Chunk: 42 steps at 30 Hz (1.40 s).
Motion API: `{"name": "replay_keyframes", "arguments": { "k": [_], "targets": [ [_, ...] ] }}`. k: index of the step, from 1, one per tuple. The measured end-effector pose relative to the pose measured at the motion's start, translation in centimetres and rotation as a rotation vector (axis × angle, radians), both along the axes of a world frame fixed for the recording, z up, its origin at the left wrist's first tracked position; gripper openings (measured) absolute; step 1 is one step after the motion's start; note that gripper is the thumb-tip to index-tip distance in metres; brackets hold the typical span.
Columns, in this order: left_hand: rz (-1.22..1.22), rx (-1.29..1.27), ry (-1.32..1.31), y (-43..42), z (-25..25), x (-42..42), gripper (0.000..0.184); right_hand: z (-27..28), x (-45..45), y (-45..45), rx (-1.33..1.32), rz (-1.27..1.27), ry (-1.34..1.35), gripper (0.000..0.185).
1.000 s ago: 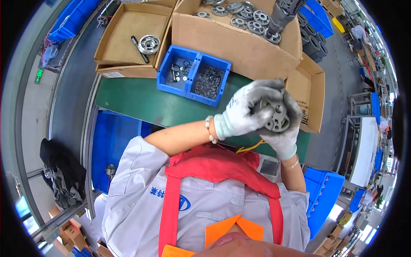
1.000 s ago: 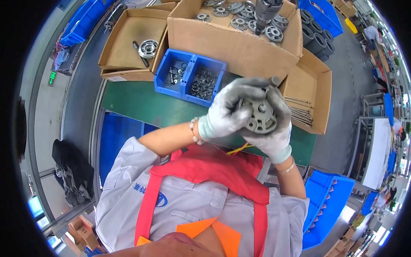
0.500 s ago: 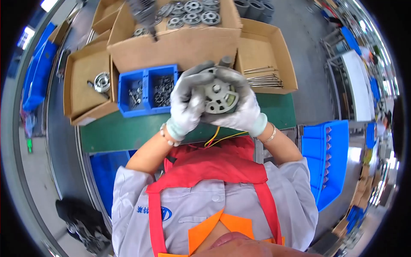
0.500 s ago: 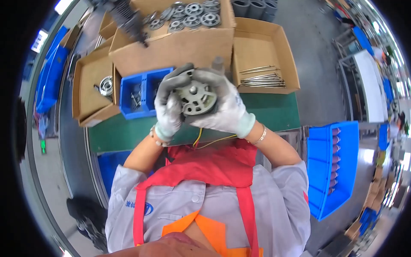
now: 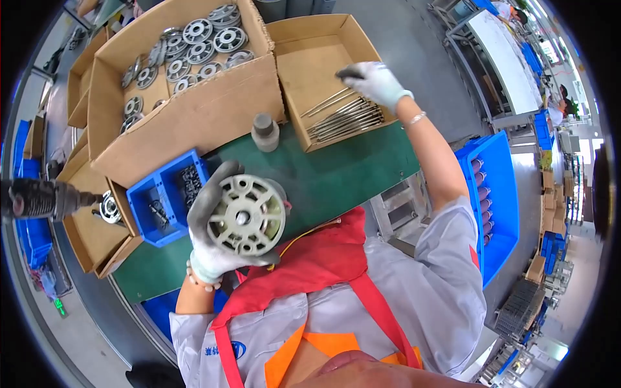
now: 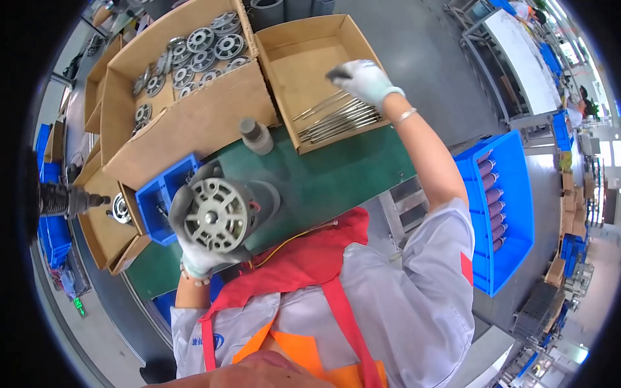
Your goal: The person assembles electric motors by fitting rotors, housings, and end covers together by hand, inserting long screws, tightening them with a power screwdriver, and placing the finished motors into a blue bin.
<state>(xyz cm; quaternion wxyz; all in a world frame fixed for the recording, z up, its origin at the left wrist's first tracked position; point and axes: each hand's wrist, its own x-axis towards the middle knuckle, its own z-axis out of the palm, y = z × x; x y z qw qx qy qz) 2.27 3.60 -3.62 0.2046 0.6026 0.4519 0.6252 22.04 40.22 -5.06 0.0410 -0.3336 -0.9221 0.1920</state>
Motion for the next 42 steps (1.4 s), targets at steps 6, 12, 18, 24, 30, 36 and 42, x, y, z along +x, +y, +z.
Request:
{"name": "replay_keyframes", "arguments": {
  "k": [6, 12, 18, 24, 30, 36, 42],
  "targets": [
    [0.034, -0.062, 0.081, -0.3, 0.4, -0.3, 0.124, -4.0, -2.8, 0.2, 0.249, 0.294, -0.568, 0.027],
    [0.002, -0.095, 0.002, -1.3, 1.5, -0.8, 0.123, -4.6, -3.9, 0.3, 0.327, 0.386, -0.636, 0.023],
    [0.267, 0.051, 0.269, -3.4, 4.3, -2.3, 0.094, -5.2, -2.3, 0.0, 0.431, 0.393, -0.569, 0.022],
    [0.281, 0.255, 0.715, -0.8, 12.2, -0.8, 0.046, -3.4, -1.9, 0.2, 0.548, 0.457, -0.503, 0.018],
    [0.338, 0.078, 0.957, 5.1, 15.0, 2.1, 0.044, 12.1, -1.7, -8.0, 0.806, 0.387, -0.429, 0.018],
    [0.339, -0.471, 1.155, 9.5, 16.6, 5.1, 0.03, 21.7, 0.0, -18.1, 0.961, 0.465, -0.288, 0.015],
    [0.242, -0.392, 0.664, 7.3, 16.1, 3.0, 0.026, 24.6, 2.0, -20.4, 0.876, 0.455, 0.357, 0.037]
  ]
}}
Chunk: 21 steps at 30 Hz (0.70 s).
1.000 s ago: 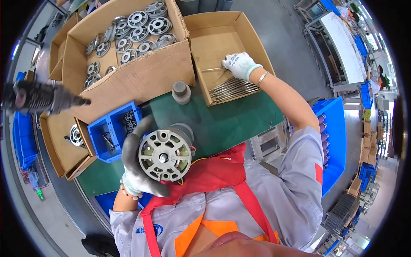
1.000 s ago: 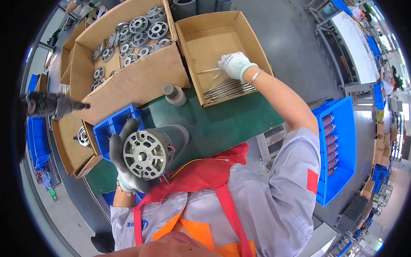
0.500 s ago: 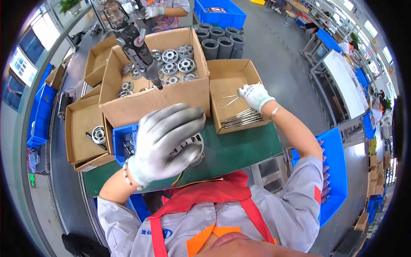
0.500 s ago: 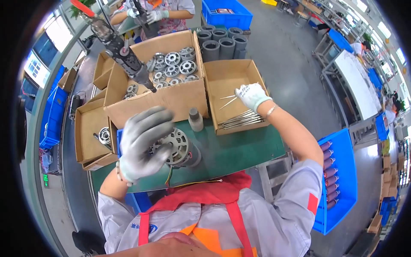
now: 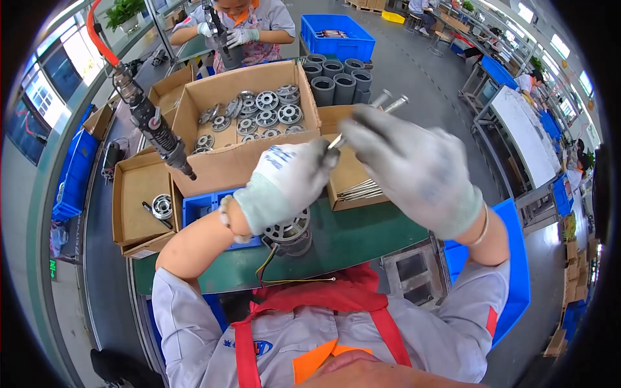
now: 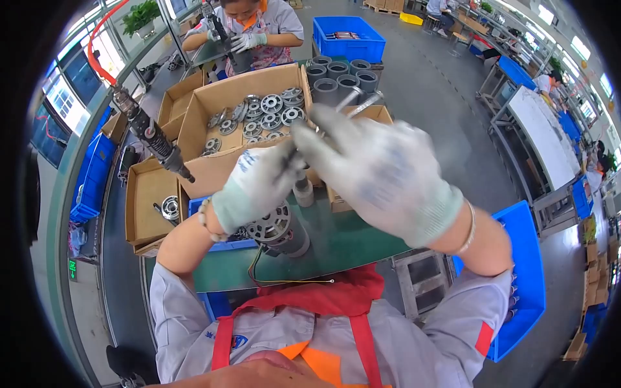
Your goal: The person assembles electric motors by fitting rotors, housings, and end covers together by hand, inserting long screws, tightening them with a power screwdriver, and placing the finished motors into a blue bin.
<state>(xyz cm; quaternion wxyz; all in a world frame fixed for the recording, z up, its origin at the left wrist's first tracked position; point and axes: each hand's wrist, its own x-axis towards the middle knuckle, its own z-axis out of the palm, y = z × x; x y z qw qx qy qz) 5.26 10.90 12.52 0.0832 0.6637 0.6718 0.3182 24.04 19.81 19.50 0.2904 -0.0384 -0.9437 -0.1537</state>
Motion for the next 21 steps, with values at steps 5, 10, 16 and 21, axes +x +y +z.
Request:
{"name": "replay_keyframes", "arguments": {
  "k": [5, 10, 16, 21],
  "targets": [
    [-0.15, -0.297, -0.872, -3.0, 2.0, -1.3, 0.037, -6.4, -0.6, 0.7, -1.315, -0.012, 0.167, 0.03],
    [-0.129, -0.399, -0.825, -3.8, 1.5, -1.0, 0.041, -10.2, -3.8, 0.5, -2.152, 0.359, 0.316, 0.034],
    [-0.084, -0.163, -0.942, -5.4, 0.8, -5.2, 0.042, -11.3, -4.2, 2.8, -2.097, 0.26, 0.823, 0.026],
    [-0.002, -0.048, -1.14, -6.6, -1.8, -6.7, 0.045, -11.3, -2.0, 0.9, -1.879, 0.267, 0.744, 0.019]
  ]
}}
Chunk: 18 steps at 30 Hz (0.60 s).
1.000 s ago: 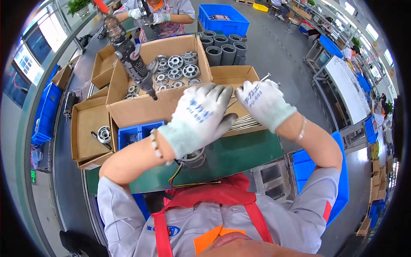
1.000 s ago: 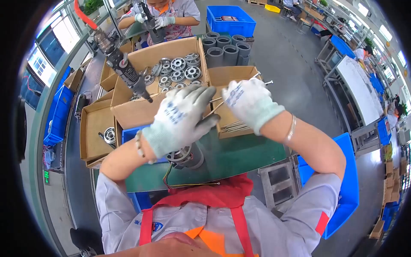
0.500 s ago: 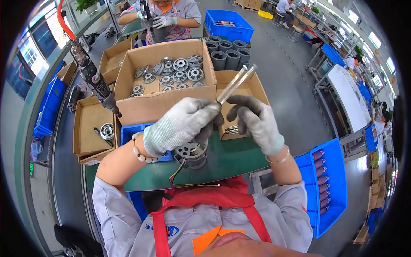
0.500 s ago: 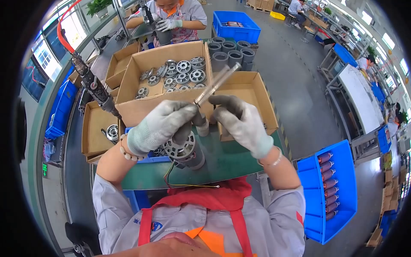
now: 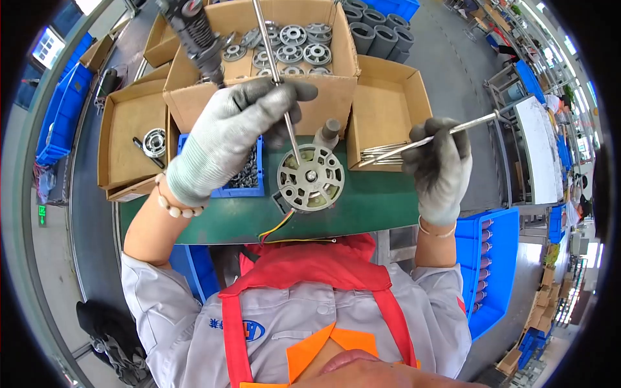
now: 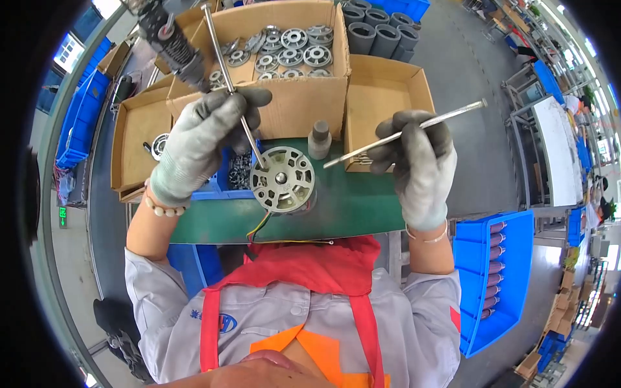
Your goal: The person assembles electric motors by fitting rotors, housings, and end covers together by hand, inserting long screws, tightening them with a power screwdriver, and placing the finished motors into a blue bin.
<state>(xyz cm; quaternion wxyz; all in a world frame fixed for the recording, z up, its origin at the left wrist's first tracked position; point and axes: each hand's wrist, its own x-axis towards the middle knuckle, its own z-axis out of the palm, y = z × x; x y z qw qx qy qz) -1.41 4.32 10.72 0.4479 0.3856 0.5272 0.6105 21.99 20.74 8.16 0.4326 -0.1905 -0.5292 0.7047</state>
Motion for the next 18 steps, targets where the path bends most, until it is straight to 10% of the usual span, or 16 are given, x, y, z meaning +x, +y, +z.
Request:
{"name": "replay_keyframes", "arguments": {
  "k": [10, 18],
  "targets": [
    [-0.08, -0.003, 0.162, 2.2, -3.3, 1.1, 0.039, -2.1, 0.1, -1.7, 0.159, -0.018, 0.074, 0.02],
    [-0.126, -0.065, 0.356, 2.1, -2.2, 1.6, 0.035, -4.6, -0.2, -1.7, -0.258, -0.073, 0.044, 0.024]
  ]
}}
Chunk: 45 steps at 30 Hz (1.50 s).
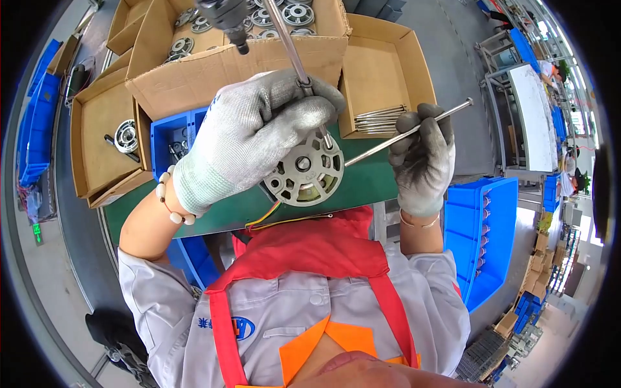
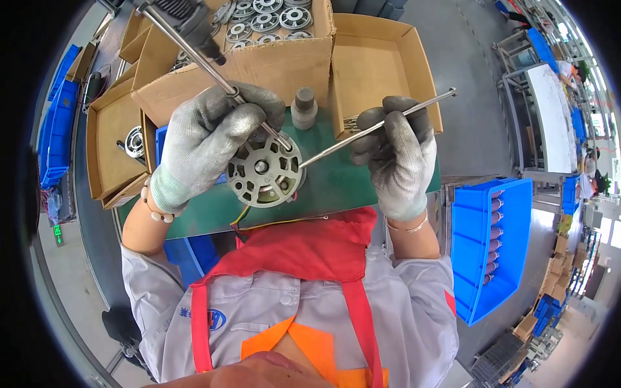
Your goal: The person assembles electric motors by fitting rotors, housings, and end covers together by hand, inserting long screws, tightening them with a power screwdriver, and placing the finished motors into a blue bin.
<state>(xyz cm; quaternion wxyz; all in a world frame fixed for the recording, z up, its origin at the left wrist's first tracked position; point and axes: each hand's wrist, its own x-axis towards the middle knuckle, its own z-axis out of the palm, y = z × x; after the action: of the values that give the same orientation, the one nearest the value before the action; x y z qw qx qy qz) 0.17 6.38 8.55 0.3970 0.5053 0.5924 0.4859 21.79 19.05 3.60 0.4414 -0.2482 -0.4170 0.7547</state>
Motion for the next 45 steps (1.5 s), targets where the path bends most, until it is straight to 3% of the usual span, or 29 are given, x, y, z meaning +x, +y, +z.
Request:
{"name": "replay_keyframes", "arguments": {
  "k": [4, 6, 8, 10, 11, 12, 14, 16, 18, 19, 20, 21, 22, 24, 28, 32, 34, 36, 37, 39, 40, 42, 44, 45],
  "targets": [
    [0.001, 0.005, -0.008, 0.1, 0.0, 0.2, 0.036, 0.5, 1.0, 0.4, 0.157, 0.086, 0.084, 0.023],
    [0.007, 0.004, -0.02, 0.1, -0.1, 0.3, 0.037, 0.6, 1.1, 0.4, 0.428, 0.024, 0.106, 0.022],
    [0.016, 0.104, -0.07, -0.2, -0.3, 0.6, 0.033, 0.9, 1.8, 0.3, 0.508, 0.067, 0.032, 0.024],
    [0.176, 0.298, -0.286, -0.5, -0.9, 1.4, 0.026, 0.8, 1.6, 0.0, 0.657, 0.169, -0.074, 0.027],
    [0.095, 0.441, -0.338, -0.8, -1.8, 0.8, 0.028, -0.2, 1.7, 0.9, 0.837, 0.259, -0.041, 0.03],
    [0.157, 0.484, -0.297, -1.7, -2.4, 0.3, 0.026, 0.7, 2.1, -0.2, 0.622, 0.323, -0.168, 0.03],
    [0.272, 0.401, -0.39, -3.5, -2.2, 0.8, 0.022, 0.4, 1.2, -0.4, 0.774, 0.293, -0.243, 0.027],
    [0.353, 0.333, -0.314, -5.1, -2.3, 1.3, 0.02, 0.7, 1.1, -0.2, 0.846, 0.32, -0.306, 0.025],
    [0.488, 0.292, -0.278, -6.7, -3.4, 1.4, 0.019, 0.3, 1.1, -0.1, 0.94, 0.44, -0.398, 0.052],
    [0.441, 0.322, -0.254, -7.2, -3.6, 1.4, 0.017, 0.2, 0.9, -0.1, 0.941, 0.446, -0.399, 0.052],
    [0.443, 0.384, -0.116, -7.3, -4.5, 1.3, 0.02, 0.1, 0.5, -0.3, 0.823, 0.49, -0.377, 0.074],
    [0.494, 0.311, -0.186, -7.5, -5.1, 1.7, 0.025, 0.0, 0.1, -0.5, 0.706, 0.53, -0.355, 0.095],
    [0.543, 0.235, -0.256, -7.8, -5.8, 2.1, 0.032, -0.3, -0.2, -0.5, 0.706, 0.534, -0.354, 0.095],
    [0.53, 0.161, -0.378, -8.1, -8.0, 1.9, 0.071, -0.9, -1.0, -0.4, 0.829, 0.58, -0.372, 0.104],
    [0.333, 0.082, -0.396, -7.7, -8.9, 1.9, 0.122, -2.0, -2.5, -0.7, 0.875, 0.548, -0.391, 0.121],
    [0.242, 0.102, -0.385, -6.8, -8.8, 1.9, 0.12, -2.3, -2.3, -0.3, 0.814, 0.526, -0.282, 0.135],
    [0.238, 0.109, -0.394, -6.7, -9.4, 1.9, 0.119, -1.8, -1.3, 0.2, 0.862, 0.521, -0.364, 0.13],
    [0.281, 0.117, -0.456, -7.4, -9.9, 1.8, 0.115, -2.8, -0.1, 0.0, 0.769, 0.373, -0.302, 0.09],
    [0.299, 0.1, -0.359, -8.0, -9.7, 1.6, 0.11, -2.7, 0.7, 0.0, 0.765, 0.368, -0.307, 0.09],
    [0.391, 0.183, -0.328, -9.0, -11.2, 1.7, 0.08, -2.4, 3.0, 0.2, 0.511, 0.342, -0.615, 0.047],
    [0.433, 0.159, -0.344, -9.6, -10.8, 1.9, 0.069, -2.5, 4.2, 0.5, 0.502, 0.318, -0.594, 0.025],
    [0.534, 0.066, -0.299, -10.1, -10.2, 2.6, 0.046, -2.4, 4.6, 0.1, 0.33, 0.112, -0.219, 0.031],
    [0.538, 0.065, -0.313, -10.5, -10.4, 2.7, 0.044, -1.8, 3.3, -0.3, 0.448, -0.122, 0.04, 0.039],
    [0.535, 0.061, -0.31, -10.4, -10.5, 2.8, 0.044, -1.1, 3.6, 0.5, 0.683, -0.095, 0.011, 0.041]
  ]
}}
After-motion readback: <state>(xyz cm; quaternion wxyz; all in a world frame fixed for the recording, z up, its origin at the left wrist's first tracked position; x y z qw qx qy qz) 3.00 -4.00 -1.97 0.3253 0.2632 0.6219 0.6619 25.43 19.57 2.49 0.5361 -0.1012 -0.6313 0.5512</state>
